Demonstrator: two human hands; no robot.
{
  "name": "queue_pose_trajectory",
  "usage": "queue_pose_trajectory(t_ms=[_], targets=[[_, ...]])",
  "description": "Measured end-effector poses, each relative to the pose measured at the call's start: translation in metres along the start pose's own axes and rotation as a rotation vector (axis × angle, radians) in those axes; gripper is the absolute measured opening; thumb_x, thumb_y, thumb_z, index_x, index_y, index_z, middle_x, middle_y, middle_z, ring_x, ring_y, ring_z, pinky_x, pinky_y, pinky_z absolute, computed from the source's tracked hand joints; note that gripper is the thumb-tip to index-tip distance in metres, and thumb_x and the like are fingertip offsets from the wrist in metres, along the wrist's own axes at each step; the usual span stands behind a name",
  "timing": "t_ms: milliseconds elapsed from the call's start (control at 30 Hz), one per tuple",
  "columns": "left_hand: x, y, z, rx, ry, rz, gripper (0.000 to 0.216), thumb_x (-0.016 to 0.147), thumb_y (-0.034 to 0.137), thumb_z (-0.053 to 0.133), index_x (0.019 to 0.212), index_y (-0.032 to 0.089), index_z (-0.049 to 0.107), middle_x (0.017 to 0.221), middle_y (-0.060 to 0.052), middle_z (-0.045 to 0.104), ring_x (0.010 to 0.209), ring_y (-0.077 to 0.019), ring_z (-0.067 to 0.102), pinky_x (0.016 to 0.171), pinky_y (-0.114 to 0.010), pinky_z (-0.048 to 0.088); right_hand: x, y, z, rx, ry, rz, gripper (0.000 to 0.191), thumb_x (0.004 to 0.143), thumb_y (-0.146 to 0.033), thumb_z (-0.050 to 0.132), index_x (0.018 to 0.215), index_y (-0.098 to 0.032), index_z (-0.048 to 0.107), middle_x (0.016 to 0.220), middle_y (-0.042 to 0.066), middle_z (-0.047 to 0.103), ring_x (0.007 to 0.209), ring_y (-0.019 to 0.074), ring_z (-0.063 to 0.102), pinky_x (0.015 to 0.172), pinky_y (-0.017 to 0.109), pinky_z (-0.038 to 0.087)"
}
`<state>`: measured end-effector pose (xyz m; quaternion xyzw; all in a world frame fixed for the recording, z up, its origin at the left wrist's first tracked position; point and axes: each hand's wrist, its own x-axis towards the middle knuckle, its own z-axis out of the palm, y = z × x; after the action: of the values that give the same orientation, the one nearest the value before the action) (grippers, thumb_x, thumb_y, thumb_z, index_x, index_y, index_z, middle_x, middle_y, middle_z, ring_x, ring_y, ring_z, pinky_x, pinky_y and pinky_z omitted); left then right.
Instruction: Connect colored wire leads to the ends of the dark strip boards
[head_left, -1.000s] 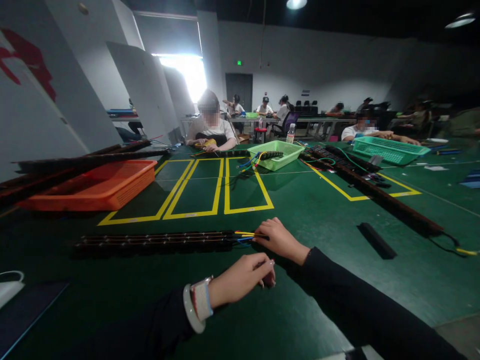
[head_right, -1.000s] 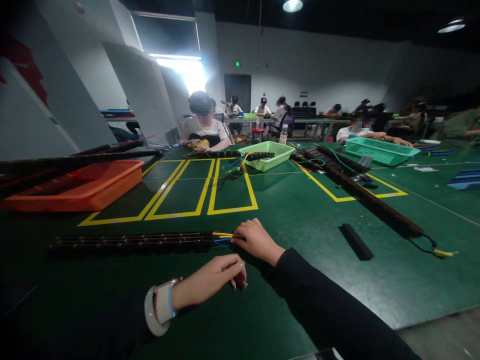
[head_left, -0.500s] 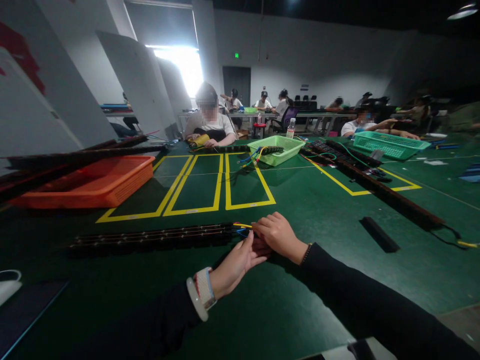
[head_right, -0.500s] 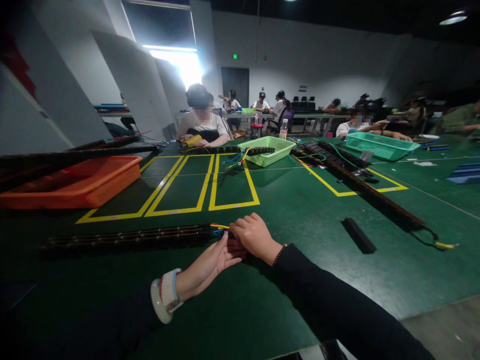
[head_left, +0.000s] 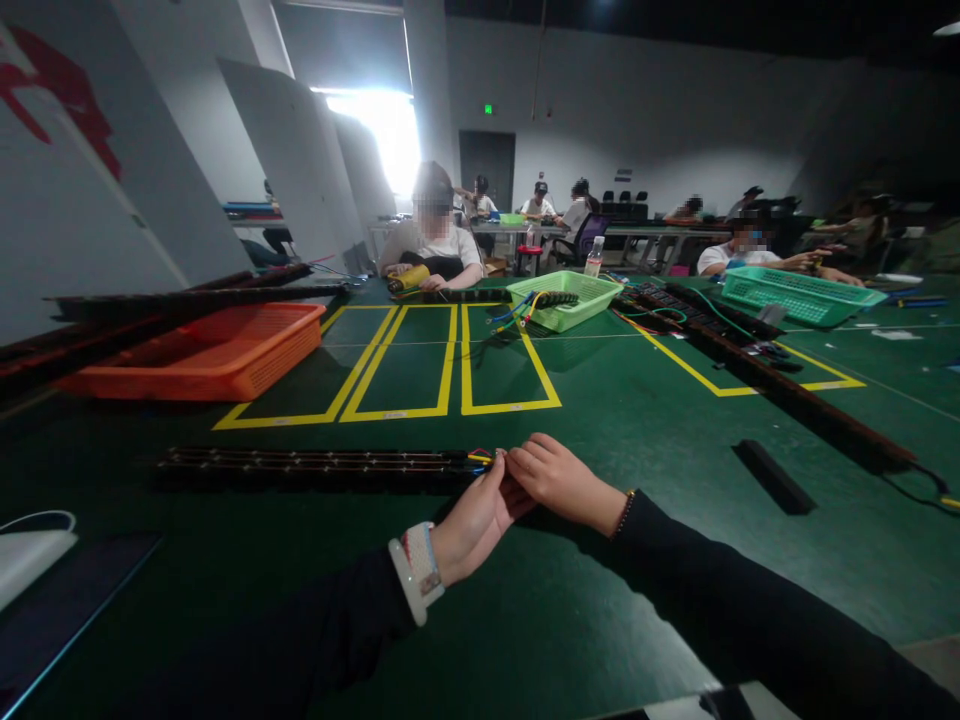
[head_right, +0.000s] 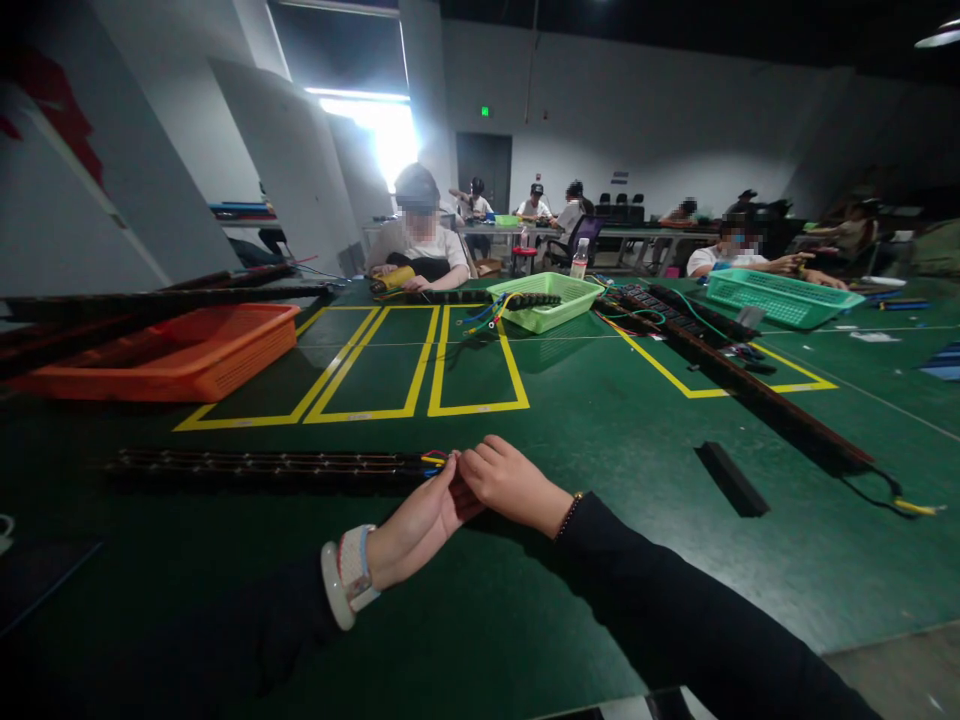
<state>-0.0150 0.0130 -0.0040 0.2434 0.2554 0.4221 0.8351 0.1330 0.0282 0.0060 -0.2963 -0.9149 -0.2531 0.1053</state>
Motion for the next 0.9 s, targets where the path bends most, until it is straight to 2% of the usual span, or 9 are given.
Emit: queue_pose_trajectory(t_ms=[400,633,900], targets=[[0.001,-0.0002,-0.0008,-0.04,0.041,-0.001,0.009,0.089,0.023,0.046,0.085,0.016,0.05,0.098,-0.007,0.063,0.099,-0.0167,0.058,0.092,-0.035,0.043,-0.0017,-0.0008,-0.0023,0.187,-0.038,-0.015,0.029,0.089,-0.016,0.043,0.113,-0.004,0.055,0.095,0.012,0.058,0.087,0.021,0.053,0.085,0.037,0.044],[-0.0009,0.001,0.0029,-0.045,0.039,0.022,0.011,0.089,0.022,0.047,0.083,0.015,0.052,0.096,-0.007,0.063,0.099,-0.0162,0.057,0.091,-0.033,0.042,-0.0021,-0.005,-0.0026,0.252,0.003,0.07,0.026,0.09,-0.015,0.041,0.108,-0.009,0.057,0.096,0.012,0.058,0.087,0.0209,0.053,0.085,0.038,0.045],[-0.0012,0.0031,0.0052,-0.041,0.08,-0.009,0.016,0.09,0.023,0.044,0.083,0.013,0.054,0.099,-0.009,0.062,0.099,-0.016,0.057,0.091,-0.032,0.042,-0.003,-0.0046,-0.0025,0.262,0.031,0.072,0.026,0.089,-0.015,0.042,0.11,-0.009,0.057,0.096,0.012,0.06,0.089,0.0215,0.054,0.086,0.038,0.044]])
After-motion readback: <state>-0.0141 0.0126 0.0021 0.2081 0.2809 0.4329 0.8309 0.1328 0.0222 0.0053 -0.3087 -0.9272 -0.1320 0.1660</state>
